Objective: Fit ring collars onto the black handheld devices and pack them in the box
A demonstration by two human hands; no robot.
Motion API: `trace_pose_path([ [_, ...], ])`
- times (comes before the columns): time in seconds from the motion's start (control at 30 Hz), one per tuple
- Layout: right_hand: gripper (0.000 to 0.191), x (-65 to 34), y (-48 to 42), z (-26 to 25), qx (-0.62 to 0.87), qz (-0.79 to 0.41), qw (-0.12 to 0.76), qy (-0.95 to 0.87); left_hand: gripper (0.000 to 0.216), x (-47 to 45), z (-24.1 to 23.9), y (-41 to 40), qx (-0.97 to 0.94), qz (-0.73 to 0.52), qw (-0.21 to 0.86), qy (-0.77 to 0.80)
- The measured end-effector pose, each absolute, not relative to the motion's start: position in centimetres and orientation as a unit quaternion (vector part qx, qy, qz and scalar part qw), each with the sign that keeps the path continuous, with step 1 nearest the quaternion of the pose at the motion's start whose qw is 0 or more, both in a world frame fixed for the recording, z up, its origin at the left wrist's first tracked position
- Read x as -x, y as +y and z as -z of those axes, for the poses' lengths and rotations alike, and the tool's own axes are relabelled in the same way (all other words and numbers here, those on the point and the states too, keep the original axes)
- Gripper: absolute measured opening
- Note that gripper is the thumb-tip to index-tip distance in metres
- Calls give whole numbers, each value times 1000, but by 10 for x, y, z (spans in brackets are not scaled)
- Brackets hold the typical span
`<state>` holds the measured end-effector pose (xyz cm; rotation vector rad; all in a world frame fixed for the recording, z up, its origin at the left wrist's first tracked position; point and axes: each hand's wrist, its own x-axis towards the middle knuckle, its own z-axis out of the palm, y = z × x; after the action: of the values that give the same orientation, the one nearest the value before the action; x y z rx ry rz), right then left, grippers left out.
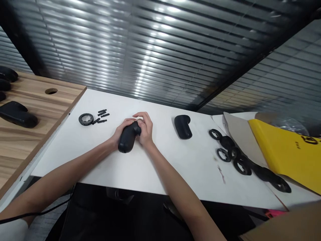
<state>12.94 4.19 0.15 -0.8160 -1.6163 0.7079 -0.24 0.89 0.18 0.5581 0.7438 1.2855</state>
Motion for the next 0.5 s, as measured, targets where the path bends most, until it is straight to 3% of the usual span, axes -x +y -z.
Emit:
trace_pose_path([
  [0.13, 49, -131, 50, -1, 419, -389, 508, -645, 69, 12, -2, 16, -328, -604, 630, 361],
  [0.27, 66, -129, 52, 2, 391, -527, 429, -621, 70, 25, -2, 26, -356, -617, 578, 398],
  [0.5, 52, -138, 52, -11, 382, -366, 449, -720, 72, 27, -9, 28, -349, -613, 593, 388],
])
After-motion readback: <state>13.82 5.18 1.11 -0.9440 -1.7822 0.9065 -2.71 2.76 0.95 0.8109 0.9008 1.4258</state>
